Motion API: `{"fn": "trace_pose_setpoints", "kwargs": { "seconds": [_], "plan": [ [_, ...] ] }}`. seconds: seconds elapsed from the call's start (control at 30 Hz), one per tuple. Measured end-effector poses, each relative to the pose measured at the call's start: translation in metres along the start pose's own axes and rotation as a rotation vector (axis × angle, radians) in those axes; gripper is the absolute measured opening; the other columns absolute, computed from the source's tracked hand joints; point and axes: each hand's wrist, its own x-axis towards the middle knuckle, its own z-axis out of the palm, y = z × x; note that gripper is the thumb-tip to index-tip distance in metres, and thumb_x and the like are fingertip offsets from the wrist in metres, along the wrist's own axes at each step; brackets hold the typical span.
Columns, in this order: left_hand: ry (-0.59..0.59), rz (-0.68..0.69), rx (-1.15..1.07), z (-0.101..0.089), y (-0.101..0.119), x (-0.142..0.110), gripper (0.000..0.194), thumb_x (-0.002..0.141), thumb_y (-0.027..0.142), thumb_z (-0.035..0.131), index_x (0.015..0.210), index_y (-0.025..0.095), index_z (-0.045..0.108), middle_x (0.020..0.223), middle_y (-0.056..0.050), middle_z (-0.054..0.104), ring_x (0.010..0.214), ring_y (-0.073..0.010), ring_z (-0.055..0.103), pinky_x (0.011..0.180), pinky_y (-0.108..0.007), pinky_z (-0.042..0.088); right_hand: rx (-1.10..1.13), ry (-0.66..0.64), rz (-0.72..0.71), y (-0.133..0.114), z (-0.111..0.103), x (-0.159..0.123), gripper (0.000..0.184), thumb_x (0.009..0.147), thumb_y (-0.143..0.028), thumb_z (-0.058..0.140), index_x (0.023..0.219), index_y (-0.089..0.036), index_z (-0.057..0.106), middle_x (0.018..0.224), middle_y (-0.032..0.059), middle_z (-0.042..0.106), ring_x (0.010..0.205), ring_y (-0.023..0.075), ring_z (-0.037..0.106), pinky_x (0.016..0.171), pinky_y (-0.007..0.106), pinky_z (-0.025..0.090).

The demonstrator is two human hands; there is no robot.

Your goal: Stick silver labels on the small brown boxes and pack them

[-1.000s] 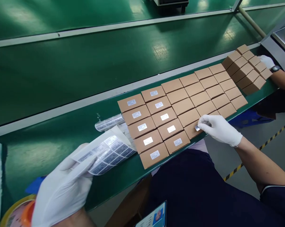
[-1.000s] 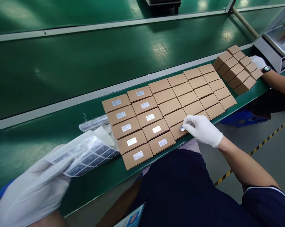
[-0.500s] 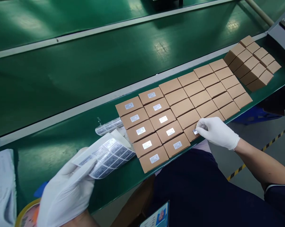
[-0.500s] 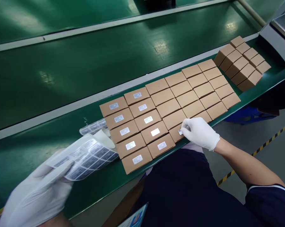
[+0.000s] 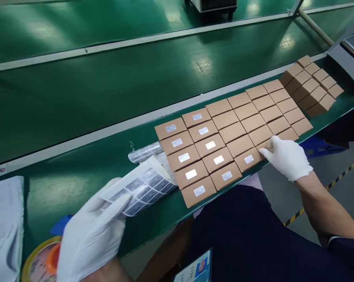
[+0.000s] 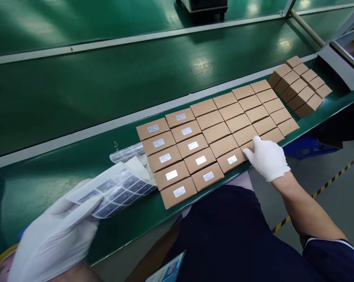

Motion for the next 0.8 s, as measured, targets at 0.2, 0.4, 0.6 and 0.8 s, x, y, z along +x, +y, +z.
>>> {"fn": "trace_pose_setpoints", "kwargs": {
  "seconds": [0.2, 0.4, 0.6, 0.8],
  "plan": [
    [0.031, 0.033, -0.105, 0.008, 0.026, -0.029, 0.06, 0.059, 0.04, 0.096, 0.112, 0.018, 0.08, 0.11, -0.009, 0.08, 0.112, -0.0347, 0.072, 0.106, -0.047, 0.057, 0.762, -0.022, -0.519, -0.099, -0.018, -0.018, 0.015, 0.099, -0.032, 0.057, 0.093, -0.024, 0.067, 0.09, 0.0039, 0.075, 0.08, 0.0202, 0.07, 0.075, 0.033, 0.054],
    [-0.093, 0.076, -0.138, 0.0, 0.024, -0.045, 0.065, 0.073, 0.046, 0.089, 0.129, 0.018, 0.073, 0.122, -0.014, 0.075, 0.113, -0.0316, 0.071, 0.1, -0.041, 0.059, 1.061, -0.251, -0.773, -0.208, -0.007, -0.025, 0.033, 0.093, -0.037, 0.067, 0.123, -0.023, 0.068, 0.115, 0.0061, 0.077, 0.1, 0.0224, 0.072, 0.089, 0.037, 0.057],
    [-0.048, 0.119, -0.042, -0.012, 0.009, -0.047, 0.067, 0.087, 0.047, 0.078, 0.144, 0.018, 0.062, 0.066, 0.004, 0.06, 0.068, -0.0151, 0.06, 0.078, -0.03, 0.058, 0.952, -0.309, -0.879, -0.225, 0.001, -0.025, 0.025, 0.091, -0.037, 0.069, 0.112, -0.024, 0.071, 0.117, 0.0061, 0.077, 0.105, 0.0256, 0.072, 0.091, 0.039, 0.057],
    [-0.205, 0.215, -0.014, -0.019, 0.012, -0.04, 0.043, 0.079, 0.045, 0.086, 0.114, 0.021, 0.079, 0.109, -0.008, 0.077, 0.101, -0.0262, 0.071, 0.092, -0.036, 0.058, 0.939, -0.383, -0.855, -0.227, 0.001, -0.032, 0.017, 0.093, -0.036, 0.066, 0.1, -0.024, 0.073, 0.101, 0.0041, 0.079, 0.089, 0.0234, 0.073, 0.082, 0.036, 0.058]
  ]
}}
